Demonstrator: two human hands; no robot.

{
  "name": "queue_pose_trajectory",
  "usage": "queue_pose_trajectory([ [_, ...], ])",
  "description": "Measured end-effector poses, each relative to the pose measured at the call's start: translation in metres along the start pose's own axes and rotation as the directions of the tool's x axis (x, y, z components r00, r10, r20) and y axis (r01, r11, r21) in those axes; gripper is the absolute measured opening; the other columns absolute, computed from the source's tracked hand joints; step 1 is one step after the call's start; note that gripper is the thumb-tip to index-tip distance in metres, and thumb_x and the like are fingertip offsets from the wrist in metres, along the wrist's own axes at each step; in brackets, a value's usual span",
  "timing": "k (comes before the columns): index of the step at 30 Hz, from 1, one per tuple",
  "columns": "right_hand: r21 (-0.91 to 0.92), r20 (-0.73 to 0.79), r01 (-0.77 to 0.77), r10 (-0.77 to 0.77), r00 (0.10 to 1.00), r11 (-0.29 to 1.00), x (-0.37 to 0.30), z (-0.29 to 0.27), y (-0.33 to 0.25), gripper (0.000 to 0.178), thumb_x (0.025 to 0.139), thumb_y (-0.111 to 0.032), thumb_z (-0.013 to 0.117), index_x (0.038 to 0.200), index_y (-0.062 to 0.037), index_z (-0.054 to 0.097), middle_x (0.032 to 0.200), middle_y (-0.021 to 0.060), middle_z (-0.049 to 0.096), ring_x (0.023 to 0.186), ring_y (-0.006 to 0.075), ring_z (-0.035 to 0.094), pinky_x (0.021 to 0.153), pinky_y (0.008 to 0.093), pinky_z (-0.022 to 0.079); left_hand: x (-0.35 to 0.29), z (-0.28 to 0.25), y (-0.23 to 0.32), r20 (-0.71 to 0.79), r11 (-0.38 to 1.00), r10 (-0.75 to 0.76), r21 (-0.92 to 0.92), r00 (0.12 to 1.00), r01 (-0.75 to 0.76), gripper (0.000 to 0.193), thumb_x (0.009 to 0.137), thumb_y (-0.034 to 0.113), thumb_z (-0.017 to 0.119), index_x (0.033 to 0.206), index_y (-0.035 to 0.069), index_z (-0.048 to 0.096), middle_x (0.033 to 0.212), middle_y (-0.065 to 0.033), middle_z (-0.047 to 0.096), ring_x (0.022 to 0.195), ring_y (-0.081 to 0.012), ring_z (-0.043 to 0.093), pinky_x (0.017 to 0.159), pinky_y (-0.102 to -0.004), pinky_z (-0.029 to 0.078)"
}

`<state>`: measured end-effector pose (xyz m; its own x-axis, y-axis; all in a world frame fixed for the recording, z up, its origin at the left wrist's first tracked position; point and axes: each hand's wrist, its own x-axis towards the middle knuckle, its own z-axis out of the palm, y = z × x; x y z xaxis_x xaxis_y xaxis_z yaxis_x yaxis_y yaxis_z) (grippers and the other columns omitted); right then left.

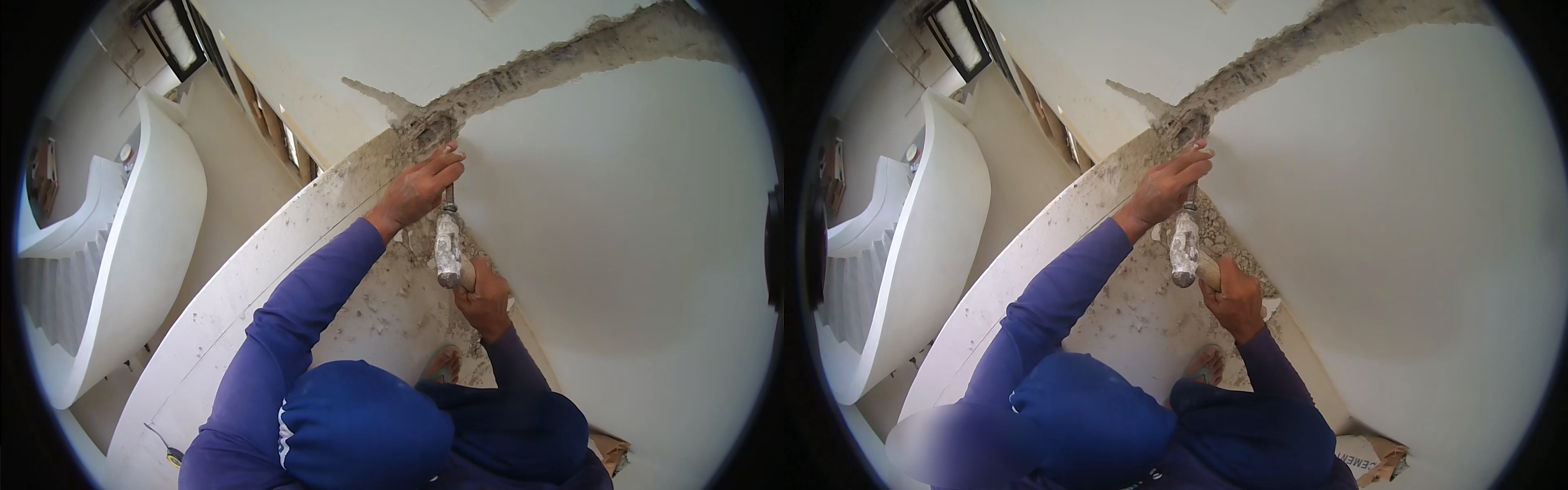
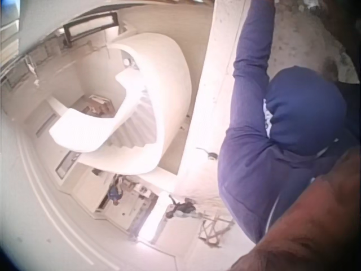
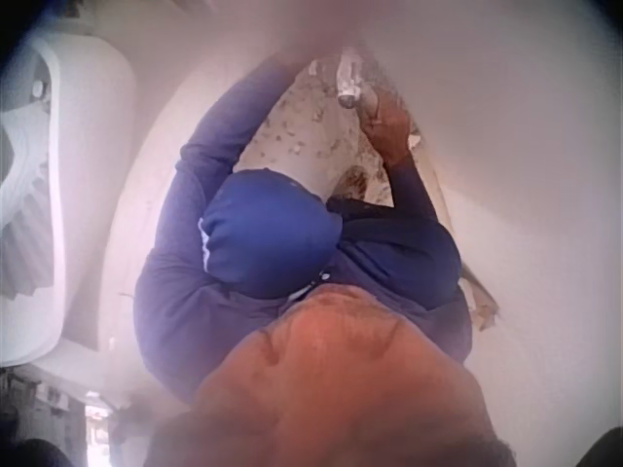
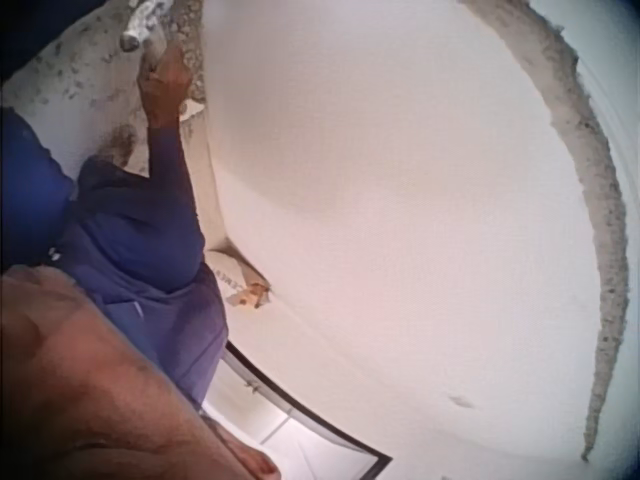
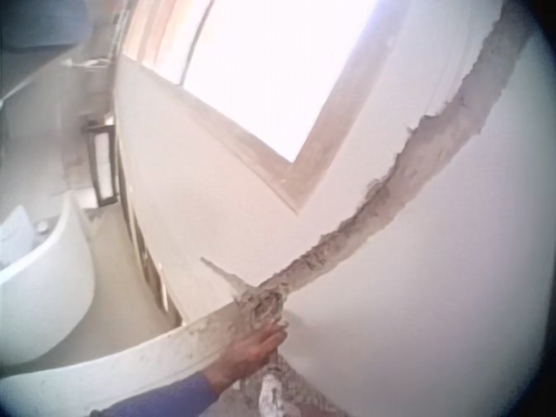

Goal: The person uses a hammer and chisel to chip away at a section of a white wall, creating a rough groove. They repeatedly strike the chisel to remove material and occasionally clear debris from the area.

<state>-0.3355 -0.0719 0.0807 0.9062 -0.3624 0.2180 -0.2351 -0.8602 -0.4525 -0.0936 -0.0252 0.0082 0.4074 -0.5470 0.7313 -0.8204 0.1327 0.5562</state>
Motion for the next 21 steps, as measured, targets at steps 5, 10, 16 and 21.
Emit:
queue_pose_trajectory([
  [5, 0.061, 0.067, 0.218, -0.222, 0.973, 0.974, -0.012, -0.030, -0.026, 0.025, 0.081, -0.010, 0.081, 0.095, -0.0041, 0.061, 0.078, 0.0148, 0.069, 0.065, 0.0332, 0.071, 0.060, 0.0380, 0.057, 0.001, 0.002, -0.008, 0.017, 1.000, 0.008, 0.028, 1.000, -0.009, 0.036, 0.086, -0.008, 0.065, 0.118, 0.007, 0.062, 0.133, -0.0080, 0.066, 0.134, -0.0296, 0.062, 0.095, -0.0391, 0.063],
  [10, -0.056, -0.026, 0.003, -0.004, 1.000, 0.998, 0.009, 0.000, 0.017, 0.021, 0.084, -0.013, 0.080, 0.096, -0.0050, 0.064, 0.071, 0.0158, 0.064, 0.060, 0.0334, 0.068, 0.056, 0.0414, 0.053, 0.006, 0.002, -0.006, 0.011, 1.000, -0.018, -0.010, 1.000, 0.018, 0.032, 0.088, -0.007, 0.064, 0.116, 0.007, 0.062, 0.129, -0.0075, 0.067, 0.130, -0.0300, 0.065, 0.093, -0.0390, 0.064],
  [16, 0.142, -0.061, 0.158, -0.151, 0.987, 0.977, -0.015, -0.027, -0.027, 0.022, 0.088, -0.014, 0.080, 0.098, -0.0040, 0.064, 0.068, 0.0141, 0.062, 0.057, 0.0297, 0.067, 0.056, 0.0413, 0.052, 0.008, -0.005, -0.008, 0.019, 1.000, -0.007, -0.029, 1.000, 0.008, 0.029, 0.089, -0.008, 0.063, 0.114, 0.006, 0.062, 0.127, -0.0077, 0.067, 0.128, -0.0307, 0.066, 0.093, -0.0398, 0.065],
  [21, -0.120, -0.083, 0.173, -0.184, 0.979, 0.977, 0.002, -0.007, 0.009, 0.027, 0.080, -0.011, 0.084, 0.099, -0.0048, 0.066, 0.074, 0.0146, 0.070, 0.061, 0.0322, 0.071, 0.057, 0.0371, 0.056, 0.009, 0.005, -0.005, -0.011, 1.000, 0.006, 0.007, 1.000, -0.006, 0.027, 0.089, -0.008, 0.063, 0.113, 0.006, 0.061, 0.128, -0.0075, 0.066, 0.126, -0.0313, 0.067, 0.091, -0.0404, 0.066],
])
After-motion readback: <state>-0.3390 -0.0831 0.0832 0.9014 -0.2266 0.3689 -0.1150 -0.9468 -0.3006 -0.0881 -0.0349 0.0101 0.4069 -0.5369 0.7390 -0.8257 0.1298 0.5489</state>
